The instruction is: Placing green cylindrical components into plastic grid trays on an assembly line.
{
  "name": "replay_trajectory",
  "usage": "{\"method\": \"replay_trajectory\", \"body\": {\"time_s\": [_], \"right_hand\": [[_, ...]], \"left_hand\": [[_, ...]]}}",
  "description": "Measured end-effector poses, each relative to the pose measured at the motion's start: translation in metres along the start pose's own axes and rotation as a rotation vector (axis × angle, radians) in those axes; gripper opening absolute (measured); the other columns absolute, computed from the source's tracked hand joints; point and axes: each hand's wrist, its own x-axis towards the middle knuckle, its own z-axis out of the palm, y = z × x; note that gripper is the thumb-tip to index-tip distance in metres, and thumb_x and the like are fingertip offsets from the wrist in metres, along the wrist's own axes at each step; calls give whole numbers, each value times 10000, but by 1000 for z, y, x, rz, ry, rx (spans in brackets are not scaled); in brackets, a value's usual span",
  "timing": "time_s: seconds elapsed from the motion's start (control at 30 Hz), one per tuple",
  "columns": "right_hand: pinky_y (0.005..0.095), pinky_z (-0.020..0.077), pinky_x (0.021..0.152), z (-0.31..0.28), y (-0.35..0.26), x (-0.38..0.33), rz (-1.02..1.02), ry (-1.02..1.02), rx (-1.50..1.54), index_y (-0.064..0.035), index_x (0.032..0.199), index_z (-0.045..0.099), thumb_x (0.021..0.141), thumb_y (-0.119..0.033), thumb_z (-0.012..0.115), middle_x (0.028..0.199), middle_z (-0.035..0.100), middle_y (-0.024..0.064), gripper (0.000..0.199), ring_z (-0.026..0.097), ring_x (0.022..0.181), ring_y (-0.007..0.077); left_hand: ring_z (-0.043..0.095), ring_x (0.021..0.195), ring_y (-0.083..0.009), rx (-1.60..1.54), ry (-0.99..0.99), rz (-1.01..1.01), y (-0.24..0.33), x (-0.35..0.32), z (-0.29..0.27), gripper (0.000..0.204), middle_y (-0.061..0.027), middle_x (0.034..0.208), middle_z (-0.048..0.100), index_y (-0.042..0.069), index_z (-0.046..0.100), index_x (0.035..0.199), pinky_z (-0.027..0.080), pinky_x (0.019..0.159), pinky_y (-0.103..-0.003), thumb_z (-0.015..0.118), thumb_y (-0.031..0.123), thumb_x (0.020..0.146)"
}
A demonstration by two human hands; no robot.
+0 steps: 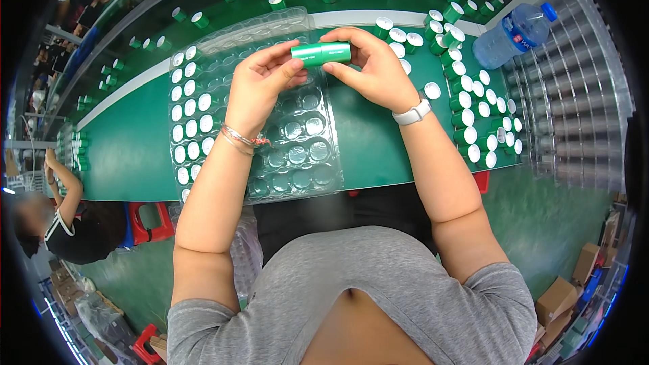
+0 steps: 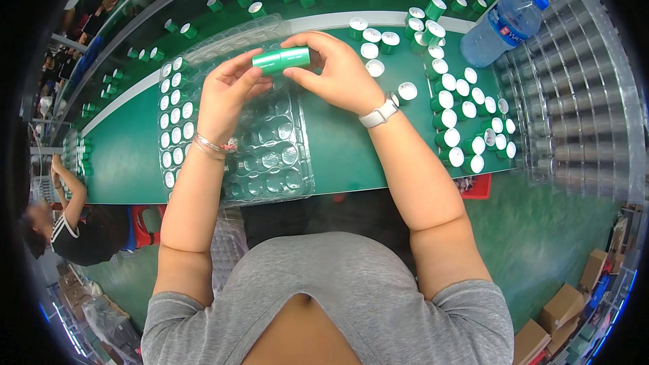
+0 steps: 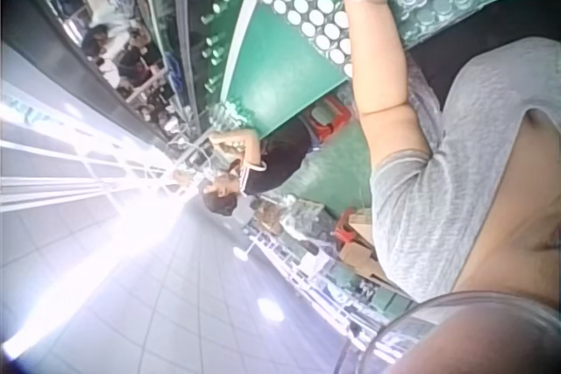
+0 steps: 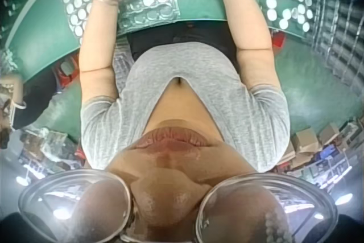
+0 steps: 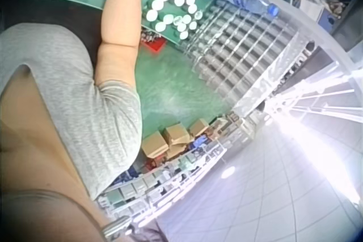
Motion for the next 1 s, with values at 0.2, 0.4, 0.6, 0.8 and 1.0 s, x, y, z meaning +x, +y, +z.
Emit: {"method": "replay_trajectory", "body": {"time_s": [0.2,0.4,0.6,0.8,1.0], "right_hand": [[293,513,902,0,-3,0,12,-6,0,-10,1178,568,831,7,697,1196,564,64,370,607,1042,159],[313,525,904,3,1,1,-37,4,5,-10,1156,566,827,38,683,1219,543,89,352,589,1081,176],[309,514,922,4,4,1,-70,-20,152,-2,1112,598,868,9,648,1213,557,97,249,581,1093,177],[314,488,955,3,-3,-1,-120,24,84,-7,1169,587,870,16,637,1222,571,102,304,581,1097,182],[333,464,995,2,-3,0,-90,19,132,-21,1303,496,810,61,664,1217,578,111,527,566,1146,199]], "left_hand": [[673,896,-180,29,-25,-16,3,-2,0,404,-132,1099,646,-38,549,1282,589,803,-297,654,31,899],[645,974,-191,-38,-54,-31,3,-3,0,408,-108,1141,615,-15,522,1302,571,839,-330,628,103,926],[626,1046,-204,-104,-14,-26,-2,0,-2,351,-114,1157,615,-23,548,1243,559,872,-348,627,117,931],[600,1105,-195,26,-71,120,-1,0,-1,386,-131,1214,598,-40,564,1207,530,951,-311,669,-47,836],[576,1164,-204,29,-53,182,-2,1,-2,497,-147,1251,571,-49,536,1239,504,992,-311,667,-136,767]]}}
